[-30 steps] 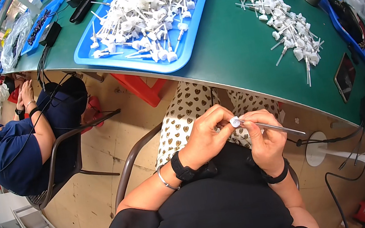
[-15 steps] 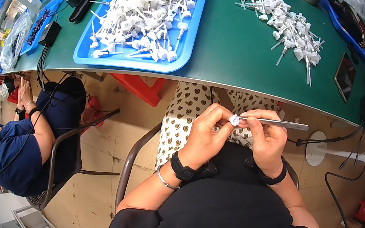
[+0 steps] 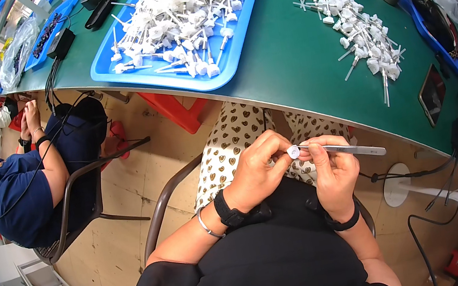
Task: The person sits at a green workbench and uses tweezers to pick up small white plastic components from a blue tray. They manipulate the components with their hands and the tool, then place the finished items onto the table surface. The process is repetitive, involving picking, adjusting, and placing individual units.
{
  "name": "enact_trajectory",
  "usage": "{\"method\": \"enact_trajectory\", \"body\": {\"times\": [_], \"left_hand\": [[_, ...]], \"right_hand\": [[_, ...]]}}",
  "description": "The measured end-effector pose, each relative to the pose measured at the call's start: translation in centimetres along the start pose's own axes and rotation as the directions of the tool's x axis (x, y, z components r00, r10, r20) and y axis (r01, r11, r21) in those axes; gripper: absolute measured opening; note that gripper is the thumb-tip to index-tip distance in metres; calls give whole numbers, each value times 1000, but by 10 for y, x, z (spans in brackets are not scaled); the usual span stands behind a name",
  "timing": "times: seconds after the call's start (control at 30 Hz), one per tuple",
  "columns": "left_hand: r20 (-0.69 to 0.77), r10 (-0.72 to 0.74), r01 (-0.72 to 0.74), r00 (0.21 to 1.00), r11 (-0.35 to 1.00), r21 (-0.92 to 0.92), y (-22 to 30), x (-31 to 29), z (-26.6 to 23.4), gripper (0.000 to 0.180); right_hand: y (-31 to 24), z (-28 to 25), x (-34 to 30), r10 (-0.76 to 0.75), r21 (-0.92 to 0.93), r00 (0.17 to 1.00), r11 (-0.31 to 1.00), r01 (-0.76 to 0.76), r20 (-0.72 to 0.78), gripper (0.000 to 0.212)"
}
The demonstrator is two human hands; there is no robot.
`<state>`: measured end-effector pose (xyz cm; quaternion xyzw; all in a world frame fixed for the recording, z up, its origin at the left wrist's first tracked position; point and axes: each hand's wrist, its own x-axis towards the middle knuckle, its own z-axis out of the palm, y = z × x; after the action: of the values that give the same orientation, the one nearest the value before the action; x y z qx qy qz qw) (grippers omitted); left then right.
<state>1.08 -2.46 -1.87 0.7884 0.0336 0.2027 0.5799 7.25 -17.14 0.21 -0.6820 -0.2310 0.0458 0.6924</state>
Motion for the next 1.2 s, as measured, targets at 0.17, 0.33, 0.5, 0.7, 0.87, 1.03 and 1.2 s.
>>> {"method": "enact_trajectory", "body": {"times": [0.17, 0.33, 0.5, 0.7, 0.87, 1.03, 1.2], "left_hand": [[6, -3, 3, 1000, 1000, -21, 0, 0, 0, 7], [19, -7, 7, 1000, 1000, -23, 1, -1, 1, 7], [36, 8, -8, 999, 1000, -10, 0, -2, 1, 7], [7, -31, 31, 1000, 996, -85, -1, 2, 1, 9], [5, -37, 37, 999, 997, -74, -2, 1, 1, 9], [2, 6, -6, 1000, 999, -35, -2, 1, 1, 9], [2, 11, -11, 1000, 1000, -17, -1, 1, 0, 8]], "right_hand": [[-2, -1, 2, -23, -38, 999, 999, 24, 23, 8], [-5, -5, 4, -54, -150, 994, 986, 68, 95, 8], [-12, -12, 9, -85, -333, 970, 929, 160, 229, 8], [-10, 0, 4, 46, 88, 999, 995, -45, -12, 9], [-4, -3, 3, -28, -24, 999, 999, 29, 39, 8], [-2, -3, 3, -65, -86, 997, 994, 69, 51, 7], [0, -3, 3, -91, -100, 994, 990, 96, 56, 6]]}}
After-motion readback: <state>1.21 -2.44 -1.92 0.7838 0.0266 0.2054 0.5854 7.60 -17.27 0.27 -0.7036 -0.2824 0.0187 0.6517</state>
